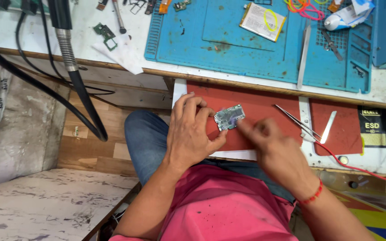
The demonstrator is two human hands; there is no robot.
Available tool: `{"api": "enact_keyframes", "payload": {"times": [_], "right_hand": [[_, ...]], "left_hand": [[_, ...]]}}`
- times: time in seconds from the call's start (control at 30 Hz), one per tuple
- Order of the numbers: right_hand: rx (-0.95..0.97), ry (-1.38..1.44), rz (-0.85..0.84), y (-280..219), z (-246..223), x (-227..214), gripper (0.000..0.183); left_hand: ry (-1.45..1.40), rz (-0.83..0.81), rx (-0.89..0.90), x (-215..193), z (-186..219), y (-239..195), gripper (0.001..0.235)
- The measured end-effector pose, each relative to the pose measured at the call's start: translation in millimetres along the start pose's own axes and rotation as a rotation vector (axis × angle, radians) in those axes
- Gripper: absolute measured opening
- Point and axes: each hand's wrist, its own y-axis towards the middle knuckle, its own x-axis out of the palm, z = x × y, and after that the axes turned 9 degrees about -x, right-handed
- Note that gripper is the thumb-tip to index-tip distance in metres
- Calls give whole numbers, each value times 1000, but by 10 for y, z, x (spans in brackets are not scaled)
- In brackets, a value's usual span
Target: The person scrubs a small circuit board with a purple brush on a red mat, then uses a hot air gun to blow air over the board. The person holds the board steady with the left hand while scrubbing and later while applying hot air.
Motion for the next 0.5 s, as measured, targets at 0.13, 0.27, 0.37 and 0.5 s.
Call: {"api": "enact_keyframes", "payload": {"times": [0.13,0.27,0.37,0.5], "right_hand": [[89,-14,62,-81,39,-6,56],[-31,3,17,-25,18,-76,65],[-51,39,132,-10,-75,-28,60],[-9,-14,-1,-30,-14,23,59]], "left_hand": [[5,-9,12,-12,5,-1,43],[-18,12,26,-30,35,52,44],[12,-3,41,-67,-16,31,46],[-4,0,29,12,-19,-17,44]]}}
